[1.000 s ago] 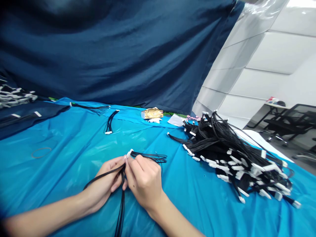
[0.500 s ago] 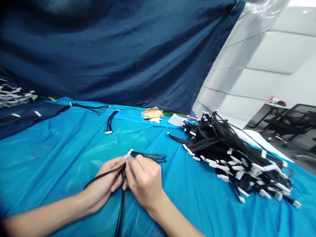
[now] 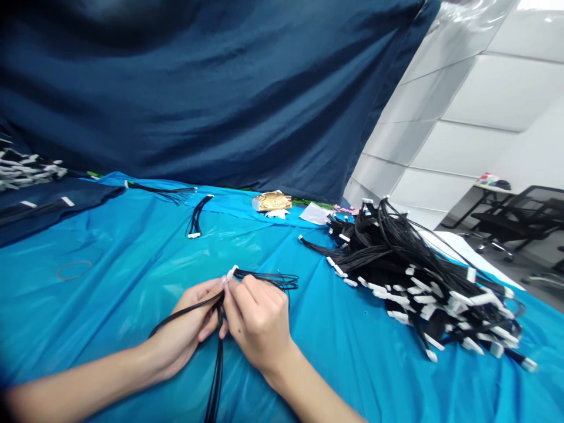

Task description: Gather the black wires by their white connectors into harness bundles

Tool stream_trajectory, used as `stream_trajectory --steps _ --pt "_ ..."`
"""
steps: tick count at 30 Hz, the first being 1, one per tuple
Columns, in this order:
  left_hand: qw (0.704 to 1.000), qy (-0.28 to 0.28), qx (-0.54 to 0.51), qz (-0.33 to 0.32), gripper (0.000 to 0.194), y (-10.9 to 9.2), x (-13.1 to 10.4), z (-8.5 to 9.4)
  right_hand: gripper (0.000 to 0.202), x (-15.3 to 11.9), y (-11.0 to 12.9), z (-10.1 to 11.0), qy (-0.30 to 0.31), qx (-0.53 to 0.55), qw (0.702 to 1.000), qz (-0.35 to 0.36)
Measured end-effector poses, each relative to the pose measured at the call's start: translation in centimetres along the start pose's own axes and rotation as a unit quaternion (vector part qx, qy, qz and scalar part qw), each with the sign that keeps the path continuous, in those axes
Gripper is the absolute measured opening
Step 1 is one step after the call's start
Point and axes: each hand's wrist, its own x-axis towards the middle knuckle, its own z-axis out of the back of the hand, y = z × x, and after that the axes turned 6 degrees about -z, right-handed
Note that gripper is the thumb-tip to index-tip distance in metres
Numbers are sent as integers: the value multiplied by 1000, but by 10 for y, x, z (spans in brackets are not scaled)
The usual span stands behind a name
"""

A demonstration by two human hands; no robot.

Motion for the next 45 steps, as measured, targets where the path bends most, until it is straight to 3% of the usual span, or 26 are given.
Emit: stream_trajectory --steps 16,32,45 --pt "1000 13 -9 3 20 5 0 2 11 0 1 1 12 8 1000 20" --pt "999 5 -34 5 28 3 3 2 14 -4 -1 -2 10 24 999 18" --pt "996 -49 -80 -2 22 -3 8 6 33 0 -3 1 11 53 998 24"
